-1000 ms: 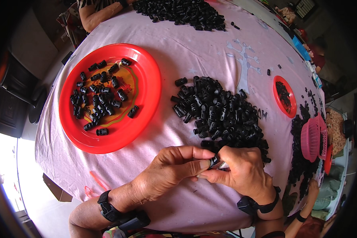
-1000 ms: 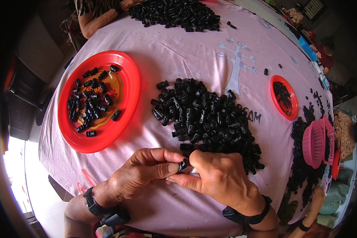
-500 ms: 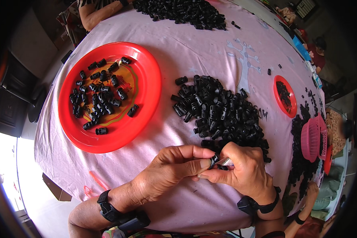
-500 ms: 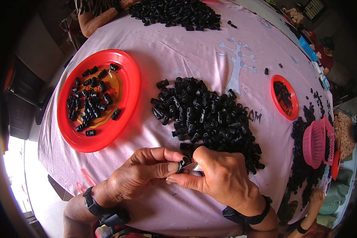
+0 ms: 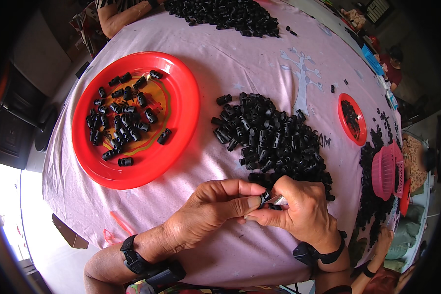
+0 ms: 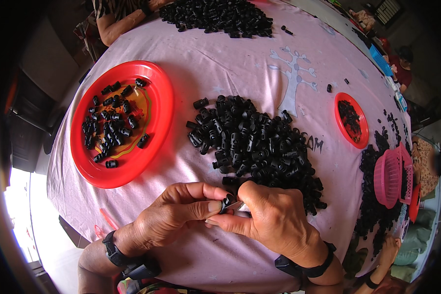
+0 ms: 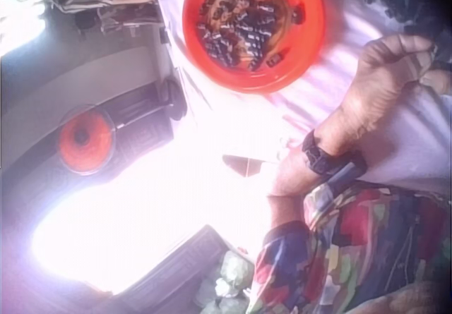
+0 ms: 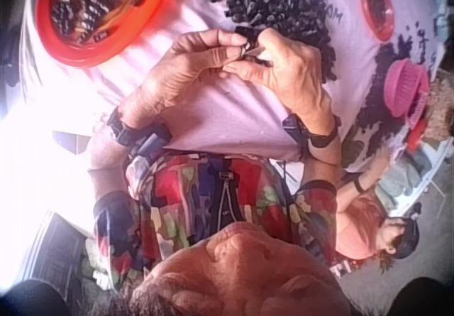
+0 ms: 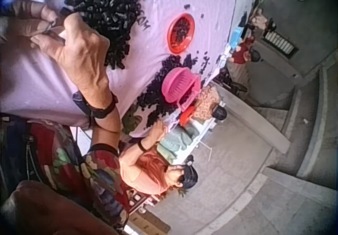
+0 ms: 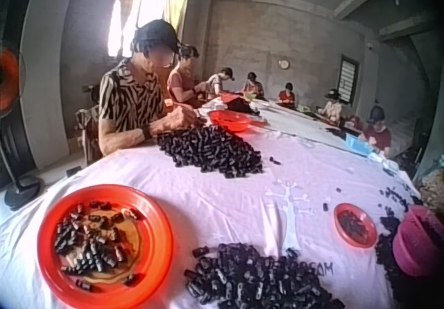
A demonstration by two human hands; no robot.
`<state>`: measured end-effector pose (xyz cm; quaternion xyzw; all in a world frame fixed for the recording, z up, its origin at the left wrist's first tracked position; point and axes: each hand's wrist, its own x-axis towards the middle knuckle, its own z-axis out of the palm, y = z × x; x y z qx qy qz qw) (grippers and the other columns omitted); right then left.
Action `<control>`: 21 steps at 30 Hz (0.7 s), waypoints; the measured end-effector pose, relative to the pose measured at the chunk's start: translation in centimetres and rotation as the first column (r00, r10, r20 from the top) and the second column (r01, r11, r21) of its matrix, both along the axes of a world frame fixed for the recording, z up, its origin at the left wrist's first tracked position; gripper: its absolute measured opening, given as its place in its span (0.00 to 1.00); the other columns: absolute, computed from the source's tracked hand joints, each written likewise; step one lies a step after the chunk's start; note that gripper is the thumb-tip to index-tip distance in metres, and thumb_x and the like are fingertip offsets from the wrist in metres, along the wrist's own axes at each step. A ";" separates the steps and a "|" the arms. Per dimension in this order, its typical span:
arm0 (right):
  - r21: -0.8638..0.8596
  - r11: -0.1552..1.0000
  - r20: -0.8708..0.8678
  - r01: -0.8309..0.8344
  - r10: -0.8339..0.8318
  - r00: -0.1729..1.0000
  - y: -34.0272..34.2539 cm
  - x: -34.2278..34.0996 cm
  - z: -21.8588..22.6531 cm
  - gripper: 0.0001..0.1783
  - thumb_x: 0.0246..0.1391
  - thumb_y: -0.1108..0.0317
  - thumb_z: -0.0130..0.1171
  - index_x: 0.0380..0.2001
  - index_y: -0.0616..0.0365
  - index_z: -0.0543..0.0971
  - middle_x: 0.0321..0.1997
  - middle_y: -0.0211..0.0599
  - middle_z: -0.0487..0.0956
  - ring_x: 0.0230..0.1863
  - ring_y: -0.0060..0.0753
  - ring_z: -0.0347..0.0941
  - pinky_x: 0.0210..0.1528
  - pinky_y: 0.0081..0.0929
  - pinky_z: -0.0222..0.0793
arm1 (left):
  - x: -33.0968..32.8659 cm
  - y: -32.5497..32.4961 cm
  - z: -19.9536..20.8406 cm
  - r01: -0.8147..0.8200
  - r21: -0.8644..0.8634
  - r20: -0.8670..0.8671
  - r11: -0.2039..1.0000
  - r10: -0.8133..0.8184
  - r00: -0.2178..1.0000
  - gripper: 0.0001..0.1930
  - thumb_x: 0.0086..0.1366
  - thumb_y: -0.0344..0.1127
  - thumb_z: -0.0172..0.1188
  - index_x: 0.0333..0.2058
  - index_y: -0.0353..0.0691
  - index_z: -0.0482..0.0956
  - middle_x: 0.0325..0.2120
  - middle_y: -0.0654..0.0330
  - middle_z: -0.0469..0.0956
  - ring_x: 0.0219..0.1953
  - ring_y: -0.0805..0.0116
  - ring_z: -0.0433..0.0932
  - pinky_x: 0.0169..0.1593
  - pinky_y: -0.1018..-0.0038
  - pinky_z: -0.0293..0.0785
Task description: The recorder and others are seated around a table assembling small black plastic components by hand.
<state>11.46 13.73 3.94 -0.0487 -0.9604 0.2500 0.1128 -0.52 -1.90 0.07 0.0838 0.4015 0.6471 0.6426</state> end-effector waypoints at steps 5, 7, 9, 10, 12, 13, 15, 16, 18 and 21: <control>0.007 1.000 -0.003 -0.004 0.004 1.000 0.1 0.0 -0.1 0.26 0.36 0.49 0.72 0.20 0.59 0.71 0.16 0.36 0.75 0.18 0.38 0.76 0.20 0.29 0.69 | 0.0 0.0 0.2 0.001 0.018 0.013 1.000 -0.002 1.000 0.13 0.63 0.26 0.56 0.46 0.33 0.75 0.41 0.57 0.79 0.43 0.72 0.77 0.50 0.77 0.72; 0.018 1.000 0.025 -0.004 0.004 1.000 0.1 0.0 0.0 0.26 0.37 0.48 0.71 0.20 0.59 0.71 0.16 0.36 0.75 0.18 0.38 0.75 0.20 0.30 0.69 | 0.0 0.1 0.2 -0.002 0.019 0.016 1.000 0.002 1.000 0.13 0.63 0.26 0.56 0.46 0.34 0.75 0.41 0.57 0.79 0.43 0.72 0.77 0.50 0.77 0.72; 0.027 1.000 0.029 -0.004 0.004 1.000 0.1 0.0 0.1 0.26 0.37 0.48 0.71 0.20 0.59 0.71 0.16 0.36 0.75 0.18 0.38 0.75 0.19 0.30 0.68 | 0.0 0.1 0.1 -0.002 0.013 0.008 1.000 0.001 1.000 0.13 0.63 0.26 0.56 0.46 0.33 0.75 0.41 0.58 0.79 0.43 0.73 0.77 0.49 0.78 0.72; 0.035 0.999 0.033 -0.006 0.005 0.999 0.1 0.0 0.1 0.26 0.37 0.48 0.71 0.20 0.59 0.71 0.16 0.36 0.75 0.18 0.38 0.75 0.19 0.29 0.68 | 0.0 0.1 0.1 -0.001 0.013 0.008 1.000 0.001 1.000 0.13 0.63 0.26 0.56 0.46 0.33 0.75 0.41 0.58 0.79 0.43 0.73 0.77 0.49 0.78 0.72; 0.037 0.999 0.033 -0.005 0.004 0.999 0.1 0.0 0.1 0.27 0.37 0.48 0.71 0.20 0.59 0.71 0.16 0.36 0.75 0.18 0.38 0.75 0.19 0.29 0.68 | 0.0 0.1 0.1 -0.001 0.015 -0.009 1.000 0.001 1.000 0.13 0.63 0.26 0.56 0.47 0.34 0.75 0.41 0.58 0.79 0.43 0.73 0.77 0.49 0.78 0.73; 0.039 0.999 0.034 -0.005 0.003 0.999 0.1 0.1 0.1 0.27 0.37 0.47 0.71 0.20 0.59 0.71 0.16 0.36 0.75 0.18 0.38 0.75 0.19 0.29 0.68 | 0.0 0.1 0.1 0.000 0.015 -0.009 1.000 0.000 1.000 0.13 0.63 0.26 0.56 0.47 0.34 0.75 0.41 0.58 0.79 0.43 0.73 0.77 0.49 0.78 0.73; 0.046 0.999 0.025 -0.006 0.004 1.000 0.1 0.0 0.0 0.27 0.37 0.47 0.71 0.20 0.59 0.71 0.16 0.36 0.75 0.18 0.38 0.75 0.19 0.30 0.68 | 0.0 0.1 0.1 0.005 0.007 -0.002 1.000 -0.005 1.000 0.13 0.63 0.26 0.56 0.47 0.34 0.75 0.41 0.58 0.79 0.43 0.74 0.77 0.49 0.78 0.73; 0.054 0.999 0.016 -0.007 0.006 1.000 0.1 0.0 -0.1 0.27 0.37 0.47 0.71 0.19 0.59 0.71 0.16 0.36 0.75 0.18 0.38 0.75 0.19 0.30 0.69 | 0.0 0.1 0.1 0.005 0.007 -0.002 1.000 -0.005 1.000 0.13 0.63 0.26 0.56 0.47 0.34 0.75 0.41 0.58 0.79 0.43 0.74 0.77 0.49 0.78 0.73; 0.057 0.998 0.025 -0.009 0.008 1.000 0.1 0.0 0.0 0.27 0.37 0.47 0.70 0.20 0.59 0.70 0.16 0.36 0.75 0.18 0.38 0.76 0.19 0.30 0.69 | 0.0 0.1 0.1 0.006 0.009 -0.003 1.000 -0.006 1.000 0.13 0.63 0.26 0.56 0.47 0.34 0.75 0.41 0.58 0.79 0.42 0.73 0.77 0.48 0.78 0.73; 0.096 0.995 -0.016 -0.038 0.040 0.999 0.1 -0.1 -0.2 0.25 0.38 0.48 0.70 0.19 0.56 0.70 0.14 0.33 0.73 0.15 0.33 0.73 0.17 0.27 0.68 | 0.0 0.1 0.3 -0.007 0.004 -0.009 1.000 0.007 1.000 0.13 0.63 0.26 0.56 0.47 0.34 0.75 0.41 0.59 0.79 0.42 0.73 0.77 0.49 0.78 0.73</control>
